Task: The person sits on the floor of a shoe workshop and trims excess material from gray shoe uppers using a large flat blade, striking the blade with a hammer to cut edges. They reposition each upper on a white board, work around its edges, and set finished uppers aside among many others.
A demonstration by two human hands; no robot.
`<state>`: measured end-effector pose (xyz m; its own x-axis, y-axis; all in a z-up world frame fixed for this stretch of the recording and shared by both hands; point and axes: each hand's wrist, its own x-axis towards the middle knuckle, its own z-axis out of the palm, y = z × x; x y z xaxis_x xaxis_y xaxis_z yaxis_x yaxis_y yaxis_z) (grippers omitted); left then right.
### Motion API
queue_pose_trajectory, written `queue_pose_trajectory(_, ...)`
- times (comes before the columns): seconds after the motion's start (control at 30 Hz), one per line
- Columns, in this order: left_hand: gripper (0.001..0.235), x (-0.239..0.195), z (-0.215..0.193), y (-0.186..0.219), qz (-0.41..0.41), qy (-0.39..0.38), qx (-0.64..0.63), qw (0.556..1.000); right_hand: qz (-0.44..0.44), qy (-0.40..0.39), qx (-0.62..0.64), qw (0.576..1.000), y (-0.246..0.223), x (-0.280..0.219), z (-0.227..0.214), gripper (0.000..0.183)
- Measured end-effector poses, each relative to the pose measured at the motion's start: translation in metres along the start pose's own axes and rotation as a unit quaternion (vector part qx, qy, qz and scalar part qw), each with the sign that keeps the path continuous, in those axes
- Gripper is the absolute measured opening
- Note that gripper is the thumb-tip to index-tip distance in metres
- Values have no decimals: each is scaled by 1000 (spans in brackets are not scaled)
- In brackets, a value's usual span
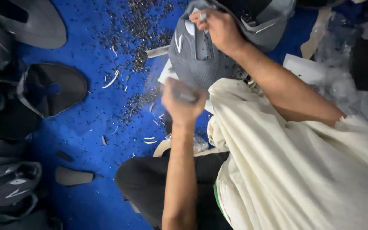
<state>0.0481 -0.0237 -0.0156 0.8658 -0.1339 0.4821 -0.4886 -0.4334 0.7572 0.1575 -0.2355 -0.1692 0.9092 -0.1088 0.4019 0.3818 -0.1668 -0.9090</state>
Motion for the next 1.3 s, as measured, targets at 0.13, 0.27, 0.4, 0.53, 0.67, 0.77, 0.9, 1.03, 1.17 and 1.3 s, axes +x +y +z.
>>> queue_pose_trajectory(0.13, 49, -54, 1, -20, -283, -138, 114, 942, -30, 9, -60, 998, 31, -9, -3, 9)
queue_pose_trajectory(0.27, 39, -81, -39, 12, -343, -90, 100, 930, 169, -48, 209, 962, -1, -12, 3, 7)
queue_pose_trajectory(0.4, 42, -56, -59, 40, -351, -58, 91, 930, 211, -114, 240, 941, -4, -17, 27, 5)
queue_pose_trajectory(0.53, 48, -18, -89, 92, -230, -6, 123, 965, 269, -146, 213, 928, 10, -33, 43, 10)
queue_pose_trajectory(0.67, 46, 10, -91, 104, -87, 36, -128, 987, 270, -142, 182, 935, -7, -29, 45, 10)
queue_pose_trajectory(0.77, 37, -53, -50, 23, -164, -51, 55, 984, 96, -149, 9, 984, -19, -40, 39, 7)
queue_pose_trajectory(0.9, 43, -71, -22, -6, -316, -153, 198, 915, -42, -234, -176, 955, -4, -42, 35, 27)
queue_pose_trajectory(1.03, 43, -44, -48, 36, -286, -34, 76, 955, 237, -94, 181, 950, 25, -40, 47, 11)
queue_pose_trajectory(1.17, 63, -55, -32, -5, -129, -161, 363, 909, 140, -84, 55, 985, -3, -29, 44, 10)
queue_pose_trajectory(1.3, 51, -62, -11, -17, -247, -122, 167, 946, -165, -110, -268, 943, 5, -28, 35, 34)
